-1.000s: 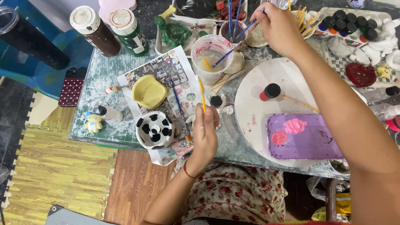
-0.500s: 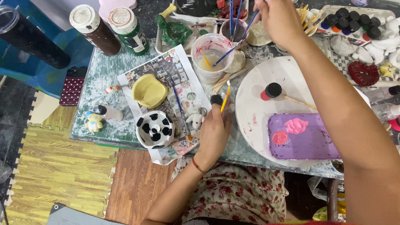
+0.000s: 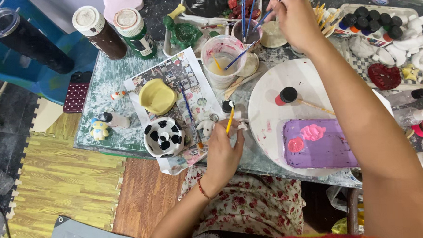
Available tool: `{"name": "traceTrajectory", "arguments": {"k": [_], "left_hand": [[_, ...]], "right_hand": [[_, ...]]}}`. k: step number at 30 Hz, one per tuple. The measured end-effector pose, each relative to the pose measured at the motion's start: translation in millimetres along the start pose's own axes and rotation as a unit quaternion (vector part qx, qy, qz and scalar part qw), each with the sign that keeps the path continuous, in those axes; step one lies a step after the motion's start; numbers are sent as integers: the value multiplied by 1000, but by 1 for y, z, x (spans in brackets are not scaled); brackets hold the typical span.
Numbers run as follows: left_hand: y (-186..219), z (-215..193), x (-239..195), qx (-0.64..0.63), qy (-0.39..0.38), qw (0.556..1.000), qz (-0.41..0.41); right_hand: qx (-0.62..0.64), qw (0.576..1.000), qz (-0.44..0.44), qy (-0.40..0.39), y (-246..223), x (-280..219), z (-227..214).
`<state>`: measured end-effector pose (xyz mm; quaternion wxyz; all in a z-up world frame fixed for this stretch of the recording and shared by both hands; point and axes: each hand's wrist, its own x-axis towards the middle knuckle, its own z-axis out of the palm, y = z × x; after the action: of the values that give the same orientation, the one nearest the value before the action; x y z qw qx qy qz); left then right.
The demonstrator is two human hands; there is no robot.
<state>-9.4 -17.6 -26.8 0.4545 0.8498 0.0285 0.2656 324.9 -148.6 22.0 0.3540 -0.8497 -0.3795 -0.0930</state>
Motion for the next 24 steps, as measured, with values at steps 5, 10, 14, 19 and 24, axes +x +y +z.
{"name": "traceTrajectory", "arguments": {"k": [5, 10, 14, 19, 24], "left_hand": [[7, -8, 3, -38, -6, 999, -30], [6, -10, 5, -104, 16, 994, -33], [1, -12, 5, -173, 30, 983, -49], [-6, -12, 9, -217, 59, 972, -65], [-9, -11, 15, -375, 50, 912, -160]], "right_hand": [[-19, 1000, 14, 0, 4, -1, 0], [31, 998, 45, -8, 11, -2, 0], [-28, 999, -9, 18, 12, -6, -1], [-27, 997, 74, -21, 9, -12, -10], [136, 981, 127, 53, 9, -28, -40]]}}
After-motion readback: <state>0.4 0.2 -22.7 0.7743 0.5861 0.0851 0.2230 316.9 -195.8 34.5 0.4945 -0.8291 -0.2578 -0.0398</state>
